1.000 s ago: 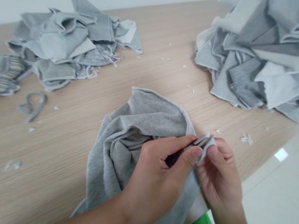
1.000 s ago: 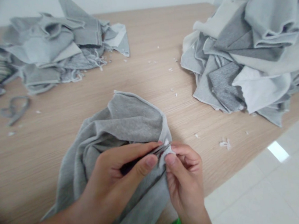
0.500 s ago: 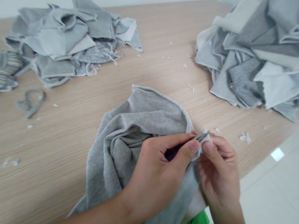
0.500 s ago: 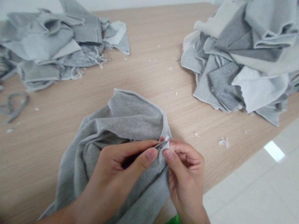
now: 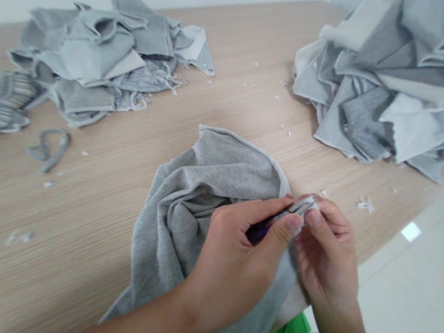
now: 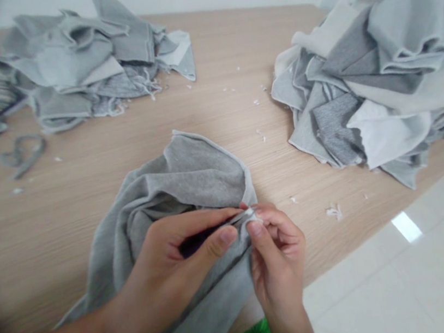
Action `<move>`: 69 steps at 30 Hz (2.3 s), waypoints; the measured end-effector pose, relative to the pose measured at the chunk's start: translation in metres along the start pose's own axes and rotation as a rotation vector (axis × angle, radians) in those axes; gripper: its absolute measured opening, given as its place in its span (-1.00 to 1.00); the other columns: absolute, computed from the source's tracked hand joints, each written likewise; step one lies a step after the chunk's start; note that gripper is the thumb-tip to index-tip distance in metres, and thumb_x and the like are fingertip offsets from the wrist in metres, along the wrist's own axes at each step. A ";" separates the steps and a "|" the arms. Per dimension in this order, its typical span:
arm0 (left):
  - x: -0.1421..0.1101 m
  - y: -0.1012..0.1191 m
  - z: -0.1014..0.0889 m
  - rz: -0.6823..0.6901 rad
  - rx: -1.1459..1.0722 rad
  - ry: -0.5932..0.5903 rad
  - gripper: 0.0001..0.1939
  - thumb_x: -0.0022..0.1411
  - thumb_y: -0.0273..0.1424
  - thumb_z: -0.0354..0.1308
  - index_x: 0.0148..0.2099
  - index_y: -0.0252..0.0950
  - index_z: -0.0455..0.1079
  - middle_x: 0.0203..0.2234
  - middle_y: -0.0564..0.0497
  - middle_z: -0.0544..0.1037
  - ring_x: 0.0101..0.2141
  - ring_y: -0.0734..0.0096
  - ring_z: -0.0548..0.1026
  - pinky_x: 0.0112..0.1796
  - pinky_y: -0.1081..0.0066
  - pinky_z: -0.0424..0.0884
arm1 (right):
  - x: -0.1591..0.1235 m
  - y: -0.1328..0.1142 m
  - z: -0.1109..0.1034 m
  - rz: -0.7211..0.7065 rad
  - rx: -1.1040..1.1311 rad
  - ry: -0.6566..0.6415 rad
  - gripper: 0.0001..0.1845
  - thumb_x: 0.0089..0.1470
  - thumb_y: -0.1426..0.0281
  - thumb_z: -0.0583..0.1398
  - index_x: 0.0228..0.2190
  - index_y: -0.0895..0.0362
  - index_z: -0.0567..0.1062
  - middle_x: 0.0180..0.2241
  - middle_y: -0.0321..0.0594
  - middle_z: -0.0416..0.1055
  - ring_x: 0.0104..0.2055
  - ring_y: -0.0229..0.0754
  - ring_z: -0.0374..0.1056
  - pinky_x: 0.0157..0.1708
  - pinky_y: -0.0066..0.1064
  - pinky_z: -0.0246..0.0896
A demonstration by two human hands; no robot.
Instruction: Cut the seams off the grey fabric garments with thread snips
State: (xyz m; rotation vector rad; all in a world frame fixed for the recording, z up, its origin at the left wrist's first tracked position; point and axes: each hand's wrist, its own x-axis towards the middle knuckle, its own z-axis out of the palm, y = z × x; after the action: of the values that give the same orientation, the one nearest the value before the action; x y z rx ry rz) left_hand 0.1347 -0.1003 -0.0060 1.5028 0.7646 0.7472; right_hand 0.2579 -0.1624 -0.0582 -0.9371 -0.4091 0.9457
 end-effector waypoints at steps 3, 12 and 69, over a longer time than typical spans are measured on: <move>-0.001 -0.002 0.001 0.009 0.008 0.012 -0.78 0.35 -0.39 0.24 0.00 -0.21 0.63 -0.21 0.06 0.71 -0.26 0.39 0.64 -0.25 0.50 0.55 | -0.001 0.000 -0.001 -0.007 -0.002 -0.002 -0.93 0.04 0.37 0.43 -0.36 0.04 0.66 -0.32 -0.39 0.57 -0.20 -0.40 0.53 -0.17 -0.68 0.40; 0.001 -0.004 0.006 -0.006 0.003 0.038 -0.80 0.34 -0.40 0.23 -0.06 -0.23 0.65 -0.30 0.05 0.71 -0.29 0.36 0.63 -0.29 0.48 0.53 | 0.000 0.002 -0.002 -0.014 -0.010 -0.003 -0.90 0.04 0.37 0.43 -0.32 0.02 0.67 -0.31 -0.41 0.58 -0.25 -0.43 0.52 -0.18 -0.69 0.41; -0.091 -0.050 -0.135 -0.234 0.701 0.056 -0.66 0.36 -0.08 0.08 0.06 0.05 0.56 -0.11 0.12 0.68 -0.13 0.14 0.62 -0.08 0.28 0.54 | 0.014 -0.053 -0.052 0.083 -0.828 -0.180 -0.68 0.07 0.09 0.34 -0.28 0.05 0.72 -0.24 -0.04 0.65 -0.11 0.07 0.56 0.01 -0.17 0.42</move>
State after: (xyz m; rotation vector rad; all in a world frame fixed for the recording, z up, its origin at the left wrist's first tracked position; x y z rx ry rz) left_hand -0.0296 -0.0952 -0.0492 1.9657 1.3081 0.3499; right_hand 0.3267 -0.1892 -0.0448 -1.6283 -0.9619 0.9462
